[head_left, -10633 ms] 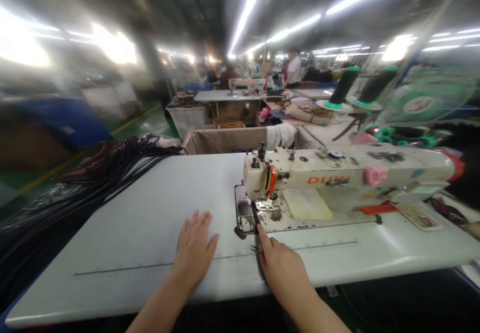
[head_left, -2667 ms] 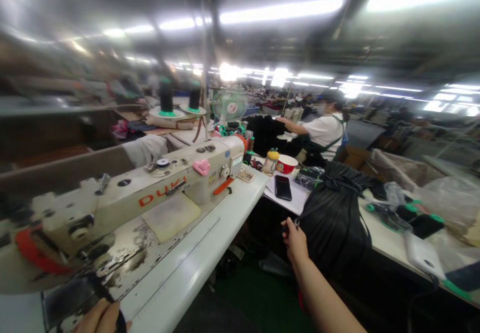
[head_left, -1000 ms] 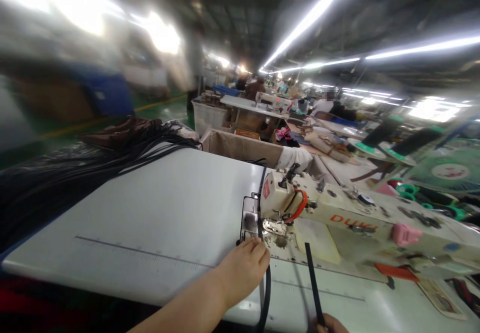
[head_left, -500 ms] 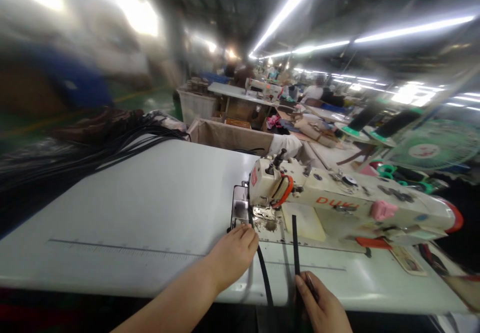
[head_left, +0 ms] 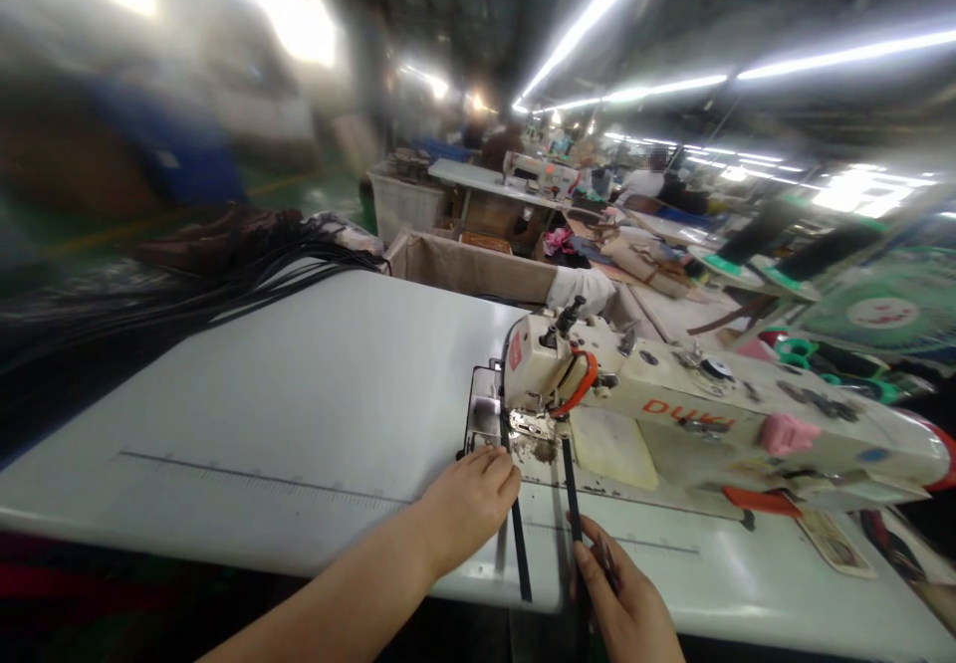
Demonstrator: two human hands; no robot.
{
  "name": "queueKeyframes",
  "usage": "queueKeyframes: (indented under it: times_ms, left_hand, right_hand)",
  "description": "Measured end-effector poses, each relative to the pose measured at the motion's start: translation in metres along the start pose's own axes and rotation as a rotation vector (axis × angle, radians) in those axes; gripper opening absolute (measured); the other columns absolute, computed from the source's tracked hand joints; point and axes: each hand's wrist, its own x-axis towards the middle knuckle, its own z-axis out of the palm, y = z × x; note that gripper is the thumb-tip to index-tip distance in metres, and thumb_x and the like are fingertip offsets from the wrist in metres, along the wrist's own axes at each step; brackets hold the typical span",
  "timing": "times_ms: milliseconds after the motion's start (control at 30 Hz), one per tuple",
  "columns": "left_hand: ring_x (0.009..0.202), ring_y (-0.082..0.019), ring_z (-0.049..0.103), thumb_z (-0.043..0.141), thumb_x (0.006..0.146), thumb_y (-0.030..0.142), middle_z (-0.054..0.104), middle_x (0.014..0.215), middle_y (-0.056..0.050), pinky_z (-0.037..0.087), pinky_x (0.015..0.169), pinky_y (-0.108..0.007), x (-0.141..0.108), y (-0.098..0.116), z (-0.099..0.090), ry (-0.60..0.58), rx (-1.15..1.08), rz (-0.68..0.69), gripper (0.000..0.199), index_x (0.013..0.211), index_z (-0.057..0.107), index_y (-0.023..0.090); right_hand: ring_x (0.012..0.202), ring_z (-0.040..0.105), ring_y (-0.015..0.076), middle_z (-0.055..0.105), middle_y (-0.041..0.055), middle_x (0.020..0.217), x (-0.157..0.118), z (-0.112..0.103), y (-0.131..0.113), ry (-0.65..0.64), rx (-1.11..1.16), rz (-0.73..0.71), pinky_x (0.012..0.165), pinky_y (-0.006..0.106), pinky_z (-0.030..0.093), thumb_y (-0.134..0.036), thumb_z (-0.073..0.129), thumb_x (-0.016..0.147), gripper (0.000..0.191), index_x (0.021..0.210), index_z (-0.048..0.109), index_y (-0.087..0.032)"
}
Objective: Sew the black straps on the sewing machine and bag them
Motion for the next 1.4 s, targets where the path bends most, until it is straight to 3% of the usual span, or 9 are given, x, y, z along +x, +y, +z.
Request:
queueKeyframes:
  times_ms: [233, 700, 833, 1067, 1233, 1400]
  left_hand:
    - [0.112, -0.023, 0.067, 0.055, 0.096, 0.010, 0.070, 0.116, -0.011, 0.049, 0.109, -0.035, 0.000, 0.001, -0.001, 0.015, -0.001, -0.005, 0.021, 0.116, 0.062, 0.012]
    - [0.108, -0.023, 0.068, 0.052, 0.097, 0.008, 0.071, 0.111, -0.012, 0.053, 0.105, -0.037, -0.002, -0.001, 0.003, 0.075, 0.008, 0.007, 0.017, 0.108, 0.064, 0.012]
    - [0.111, -0.022, 0.068, 0.050, 0.096, 0.005, 0.072, 0.114, -0.012, 0.052, 0.107, -0.036, -0.003, -0.003, 0.003, 0.037, -0.012, 0.010, 0.022, 0.110, 0.066, 0.013]
    - [0.123, -0.022, 0.065, 0.054, 0.098, 0.012, 0.074, 0.123, -0.009, 0.043, 0.119, -0.046, -0.003, -0.014, 0.018, 0.111, -0.159, -0.176, 0.025, 0.117, 0.070, 0.016]
    - [0.133, -0.025, 0.059, 0.059, 0.099, 0.018, 0.070, 0.133, -0.008, 0.040, 0.120, -0.055, 0.004, -0.022, 0.012, 0.015, -0.221, -0.289, 0.030, 0.128, 0.065, 0.018]
    - [0.141, -0.027, 0.052, 0.061, 0.098, 0.021, 0.065, 0.141, -0.009, 0.035, 0.122, -0.059, 0.006, -0.021, 0.007, -0.053, -0.220, -0.341, 0.036, 0.134, 0.062, 0.020]
  right_hand:
    - [0.084, 0.074, 0.0277, 0.079, 0.0096, 0.091, 0.001, 0.009, -0.006, 0.009, 0.022, -0.009, 0.078, 0.034, 0.061, -0.071, 0.059, 0.086, 0.067, 0.124, 0.074, -0.018]
    - [0.083, 0.072, 0.0279, 0.074, 0.0068, 0.076, 0.001, 0.016, -0.011, 0.018, 0.083, -0.036, 0.081, 0.038, 0.060, -0.071, 0.060, 0.086, 0.063, 0.118, 0.077, -0.020]
    - [0.082, 0.072, 0.0283, 0.074, 0.0067, 0.075, 0.000, 0.016, -0.013, 0.017, 0.085, -0.037, 0.081, 0.039, 0.060, -0.070, 0.060, 0.086, 0.061, 0.117, 0.078, -0.021]
    - [0.095, 0.073, 0.0299, 0.078, 0.0093, 0.091, 0.000, 0.018, -0.014, 0.016, 0.084, -0.028, 0.088, 0.040, 0.059, -0.070, 0.059, 0.086, 0.061, 0.117, 0.077, -0.021]
    - [0.096, 0.073, 0.0295, 0.079, 0.0103, 0.097, -0.001, 0.019, -0.013, -0.010, 0.104, -0.011, 0.089, 0.040, 0.058, -0.065, 0.058, 0.089, 0.059, 0.123, 0.075, -0.019]
    - [0.108, 0.072, 0.0311, 0.080, 0.0116, 0.103, -0.002, 0.020, -0.014, -0.012, 0.114, -0.042, 0.100, 0.044, 0.054, -0.057, 0.057, 0.091, 0.054, 0.123, 0.075, -0.018]
